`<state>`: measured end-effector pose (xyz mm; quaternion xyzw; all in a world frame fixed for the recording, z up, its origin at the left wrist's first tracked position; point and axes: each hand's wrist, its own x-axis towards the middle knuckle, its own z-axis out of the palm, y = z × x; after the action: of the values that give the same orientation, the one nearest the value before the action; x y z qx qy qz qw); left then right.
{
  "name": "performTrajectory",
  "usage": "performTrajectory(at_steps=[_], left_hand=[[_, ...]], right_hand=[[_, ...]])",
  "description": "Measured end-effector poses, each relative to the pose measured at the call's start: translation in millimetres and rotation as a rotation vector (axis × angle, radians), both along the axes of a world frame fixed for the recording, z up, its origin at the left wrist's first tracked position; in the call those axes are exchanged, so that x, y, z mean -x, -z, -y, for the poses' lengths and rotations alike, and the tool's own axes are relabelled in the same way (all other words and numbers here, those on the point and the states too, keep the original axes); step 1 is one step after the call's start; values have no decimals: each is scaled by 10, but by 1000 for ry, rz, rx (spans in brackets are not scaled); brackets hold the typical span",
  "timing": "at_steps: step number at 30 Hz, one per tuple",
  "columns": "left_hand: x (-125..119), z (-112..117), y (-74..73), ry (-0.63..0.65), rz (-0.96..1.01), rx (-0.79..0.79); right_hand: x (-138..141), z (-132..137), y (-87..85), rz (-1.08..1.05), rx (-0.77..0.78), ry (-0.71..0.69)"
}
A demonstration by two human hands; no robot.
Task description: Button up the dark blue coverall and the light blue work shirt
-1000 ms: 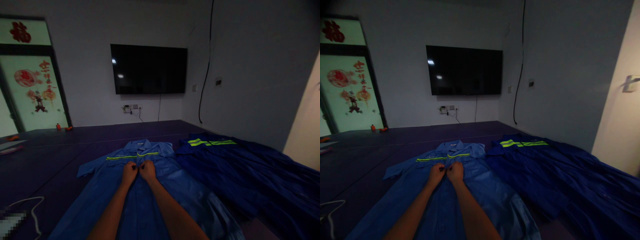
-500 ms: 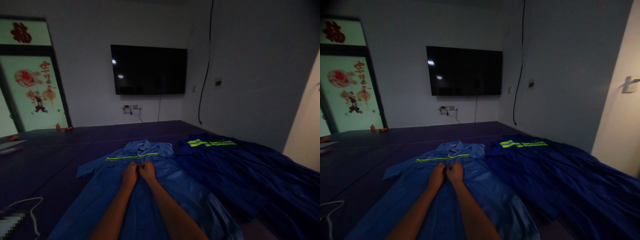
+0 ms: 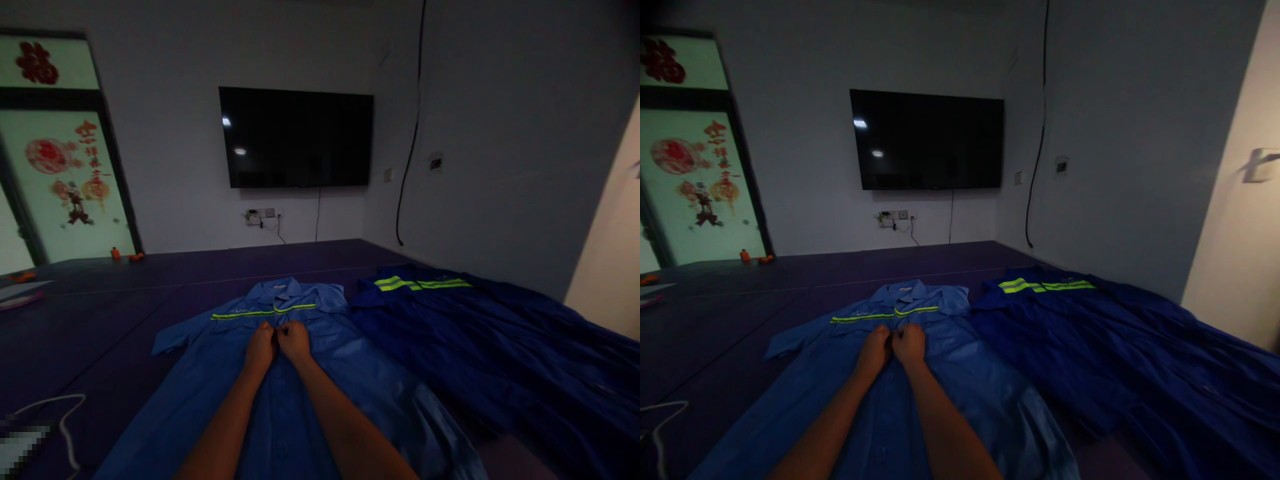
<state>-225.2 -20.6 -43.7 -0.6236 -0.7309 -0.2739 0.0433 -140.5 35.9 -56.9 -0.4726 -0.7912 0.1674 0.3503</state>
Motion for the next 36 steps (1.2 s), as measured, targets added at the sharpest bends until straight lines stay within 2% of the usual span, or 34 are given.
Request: performTrajectory(at_steps=[12,19,27,36], left_hand=[[20,-15,-10,-16,51,-27],[50,-37,26,-77,29,-57],[81,-68,71,3,43,-95],[70,-55,59,63,70,-110]], right_hand=[[-11,22,-20,-10,11,-3],[-16,42,-49,9,21,-13],[-19,48,-55,-8,19,-18],[-29,46,-58,8,3,-27]])
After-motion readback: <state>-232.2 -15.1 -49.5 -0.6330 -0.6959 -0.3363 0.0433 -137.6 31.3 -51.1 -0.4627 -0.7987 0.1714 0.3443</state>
